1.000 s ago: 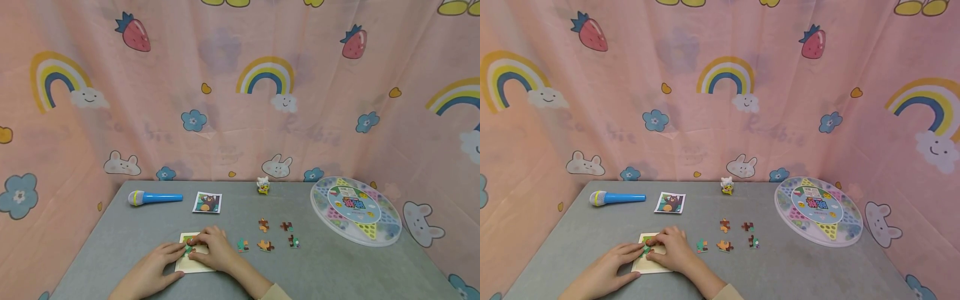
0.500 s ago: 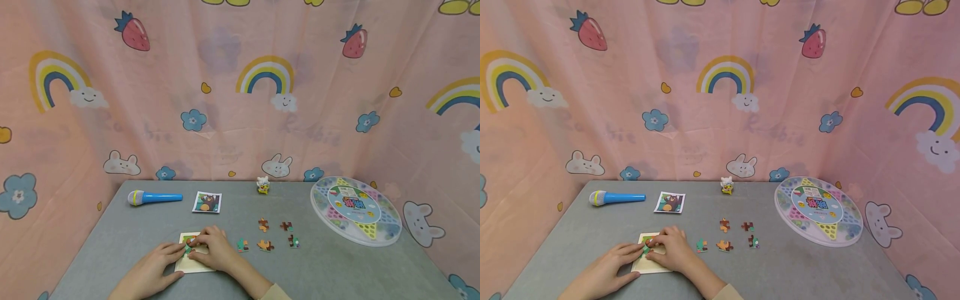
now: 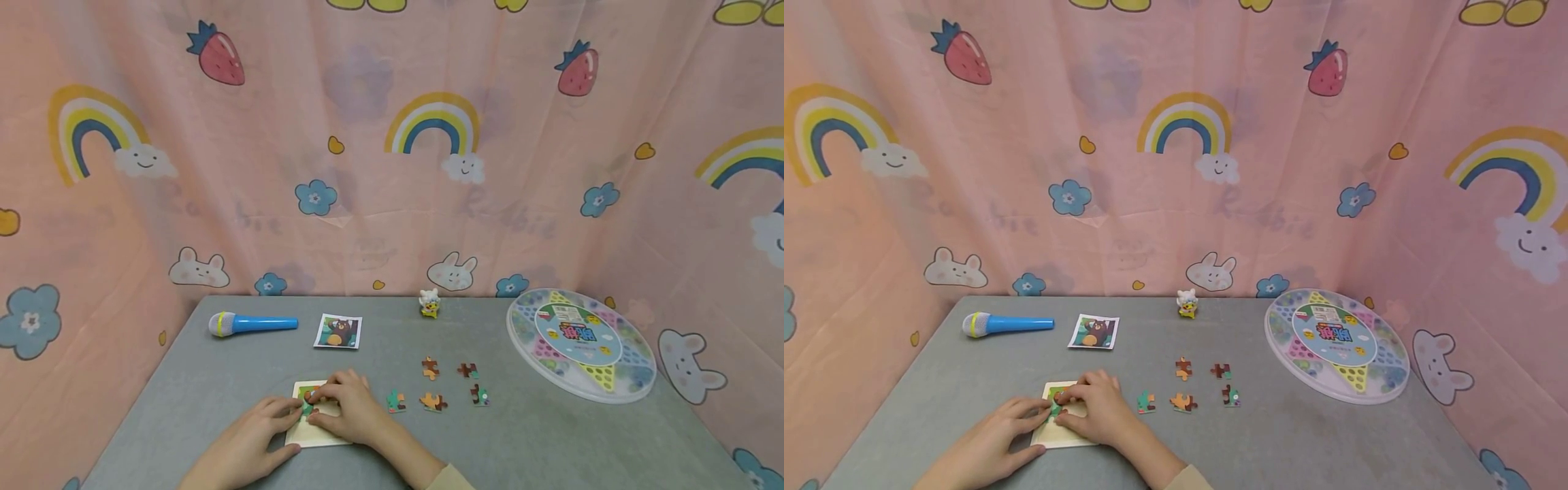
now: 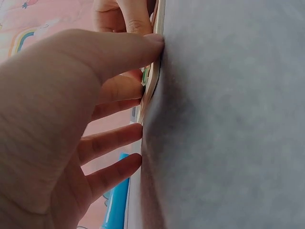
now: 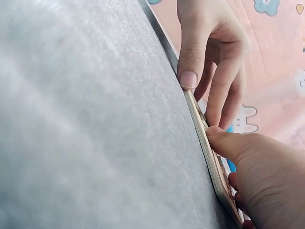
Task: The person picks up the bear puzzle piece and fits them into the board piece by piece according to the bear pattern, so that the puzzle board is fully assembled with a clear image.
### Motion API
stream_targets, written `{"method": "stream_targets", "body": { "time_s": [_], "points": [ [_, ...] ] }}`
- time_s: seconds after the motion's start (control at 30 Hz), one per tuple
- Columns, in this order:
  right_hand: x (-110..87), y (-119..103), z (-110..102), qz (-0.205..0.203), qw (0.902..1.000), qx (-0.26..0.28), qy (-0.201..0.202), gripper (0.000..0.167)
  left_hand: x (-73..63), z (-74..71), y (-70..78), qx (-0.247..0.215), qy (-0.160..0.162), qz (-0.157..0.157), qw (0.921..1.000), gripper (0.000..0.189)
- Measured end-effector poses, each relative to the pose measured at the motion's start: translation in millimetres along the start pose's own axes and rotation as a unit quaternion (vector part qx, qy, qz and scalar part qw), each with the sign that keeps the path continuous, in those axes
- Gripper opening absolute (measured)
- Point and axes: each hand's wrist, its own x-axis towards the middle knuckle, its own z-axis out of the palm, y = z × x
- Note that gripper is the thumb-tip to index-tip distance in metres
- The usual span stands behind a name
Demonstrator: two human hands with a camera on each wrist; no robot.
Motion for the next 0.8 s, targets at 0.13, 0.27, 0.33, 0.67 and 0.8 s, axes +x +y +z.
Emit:
{"method": "stream_targets", "body": {
  "time_s": [0.13, 0.27, 0.33, 0.67, 0.8],
  "points": [
    [-0.2, 0.8, 0.6, 0.004, 1.0, 0.002, -0.005, 0.02, 0.0, 0.3, 0.1, 0.004, 0.005, 0.002, 1.0, 0.058],
    [-0.6, 0.6, 0.0, 0.002, 1.0, 0.004, -0.007, 0.018, -0.4, 1.0, 0.2, 0.009, 0.014, 0.006, 0.9999, 0.056],
    [-0.6, 0.2, -0.3, -0.003, 1.0, 0.005, -0.005, 0.018, -0.6, 1.3, 0.2, 0.009, 0.019, 0.008, 0.9997, 0.054],
    [-0.1, -2.0, -1.6, -0.007, 1.0, 0.004, -0.001, 0.017, -0.6, 1.1, 1.2, 0.006, 0.018, 0.006, 0.9998, 0.052],
    [0.2, -2.4, -1.0, 0.002, 1.0, 0.005, -0.001, 0.013, -0.5, 1.3, 1.4, 0.013, 0.018, 0.009, 0.9997, 0.052]
  ]
}}
